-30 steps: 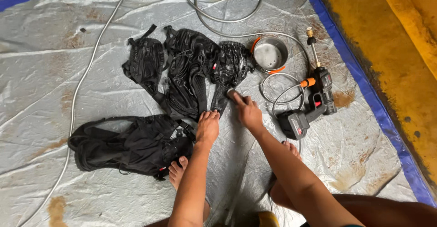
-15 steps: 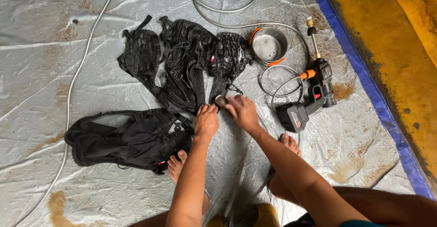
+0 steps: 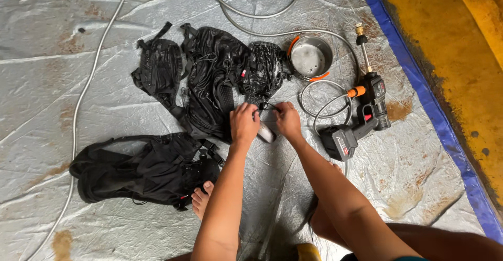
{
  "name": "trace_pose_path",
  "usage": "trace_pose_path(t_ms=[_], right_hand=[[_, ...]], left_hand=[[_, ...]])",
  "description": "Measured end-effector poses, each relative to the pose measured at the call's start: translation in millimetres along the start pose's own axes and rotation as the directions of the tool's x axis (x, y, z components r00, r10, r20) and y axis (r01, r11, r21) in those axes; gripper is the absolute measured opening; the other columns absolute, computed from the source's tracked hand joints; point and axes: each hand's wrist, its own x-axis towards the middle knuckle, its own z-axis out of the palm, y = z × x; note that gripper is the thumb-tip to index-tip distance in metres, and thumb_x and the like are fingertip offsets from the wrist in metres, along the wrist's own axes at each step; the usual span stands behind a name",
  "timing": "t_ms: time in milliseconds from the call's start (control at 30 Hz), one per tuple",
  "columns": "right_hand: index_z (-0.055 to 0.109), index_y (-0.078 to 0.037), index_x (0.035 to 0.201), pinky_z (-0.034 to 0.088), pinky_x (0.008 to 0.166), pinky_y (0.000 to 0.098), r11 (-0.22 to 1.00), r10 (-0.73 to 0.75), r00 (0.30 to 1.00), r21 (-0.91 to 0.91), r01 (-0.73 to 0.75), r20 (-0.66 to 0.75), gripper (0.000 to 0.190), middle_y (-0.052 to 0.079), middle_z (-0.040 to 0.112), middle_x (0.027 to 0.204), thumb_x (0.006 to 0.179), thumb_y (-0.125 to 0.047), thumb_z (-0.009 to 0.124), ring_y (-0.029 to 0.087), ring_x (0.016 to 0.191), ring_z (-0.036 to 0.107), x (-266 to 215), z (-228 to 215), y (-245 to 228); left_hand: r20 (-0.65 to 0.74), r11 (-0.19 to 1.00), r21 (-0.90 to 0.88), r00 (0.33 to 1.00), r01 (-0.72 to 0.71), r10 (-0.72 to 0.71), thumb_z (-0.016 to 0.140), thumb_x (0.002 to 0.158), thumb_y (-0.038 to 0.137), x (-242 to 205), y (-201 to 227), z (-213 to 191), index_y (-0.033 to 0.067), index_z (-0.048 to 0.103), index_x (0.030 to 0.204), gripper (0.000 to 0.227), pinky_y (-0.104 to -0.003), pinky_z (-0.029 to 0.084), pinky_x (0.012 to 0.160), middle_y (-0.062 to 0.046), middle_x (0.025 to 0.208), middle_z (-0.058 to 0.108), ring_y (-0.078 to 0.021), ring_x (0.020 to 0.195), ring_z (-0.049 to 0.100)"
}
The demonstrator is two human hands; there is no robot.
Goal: The person cleans a black vest on the floor using a brush and liquid from a small metal bowl.
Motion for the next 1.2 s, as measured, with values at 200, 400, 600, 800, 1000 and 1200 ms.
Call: trace_pose_path(t_ms=[200,400,600,800,1000,1200], right_hand=[[0.079,-0.016,0.111,0.062,0.085,0.0479,0.984,0.052,0.999,0.168,-0.050,-0.009,0.022,0.011,0.070,0.097,0.091,-0.023,0.087,0.037,0.096,0.076,-6.6,5.6,0.1],[0.083,-0.017,0.116,0.063,0.086,0.0432,0.939,0.133,0.991,0.320,-0.129,0.009,0.024,0.015,0.076,0.103,0.093,-0.019,0.087,0.036,0.099,0.078,-0.8,10.2,-0.3],[0.085,-0.017,0.124,0.063,0.086,0.0327,0.771,0.218,0.962,0.576,-0.273,0.165,0.028,0.009,0.082,0.111,0.097,-0.013,0.084,0.016,0.099,0.076,1.9,10.6,2.6],[0.087,-0.012,0.122,0.065,0.085,0.0322,0.755,0.173,0.977,0.621,-0.213,0.125,0.026,0.014,0.074,0.116,0.099,-0.005,0.078,0.021,0.102,0.072,3.5,-3.5,8.2],[0.084,-0.005,0.119,0.066,0.084,0.0290,0.665,0.252,0.952,0.684,-0.299,0.171,0.024,0.009,0.075,0.101,0.094,-0.005,0.086,0.017,0.093,0.074,-1.9,-10.9,-12.3],[0.082,-0.003,0.120,0.066,0.086,0.0314,0.669,0.219,0.947,0.670,-0.322,0.237,0.021,0.014,0.078,0.099,0.099,-0.007,0.082,0.018,0.091,0.076,-1.1,-2.7,-7.8]], left_hand=[[0.428,0.989,0.073,0.892,0.125,-0.144,0.069,0.100,0.030,20.5,4.4,31.4,0.0289,0.074,0.124,0.025,-0.047,0.046,0.109,0.001,0.124,0.064,-0.0254,0.125,0.064],[0.363,0.973,-0.030,0.910,0.227,-0.202,0.078,0.091,0.026,21.1,5.0,51.5,0.0305,0.077,0.109,0.018,-0.047,0.047,0.106,0.004,0.117,0.062,-0.0268,0.121,0.065],[0.361,0.944,-0.011,0.881,0.331,-0.305,0.077,0.089,0.039,18.3,-1.7,69.0,0.0353,0.082,0.103,0.015,-0.045,0.044,0.112,0.007,0.122,0.064,-0.0221,0.126,0.066],[0.374,0.919,-0.028,0.857,0.393,-0.355,0.074,0.091,0.051,20.5,-0.4,67.7,0.0361,0.086,0.106,0.024,-0.045,0.045,0.112,0.008,0.123,0.066,-0.0227,0.126,0.068],[0.454,0.894,-0.007,0.798,0.448,-0.396,0.076,0.092,0.055,22.5,5.9,61.5,0.0337,0.085,0.114,0.031,-0.045,0.041,0.117,0.008,0.131,0.064,-0.0211,0.135,0.063],[0.492,0.864,-0.003,0.753,0.503,-0.437,0.077,0.091,0.055,27.2,-5.4,75.6,0.0317,0.084,0.114,0.033,-0.046,0.039,0.117,0.007,0.135,0.065,-0.0228,0.137,0.062]])
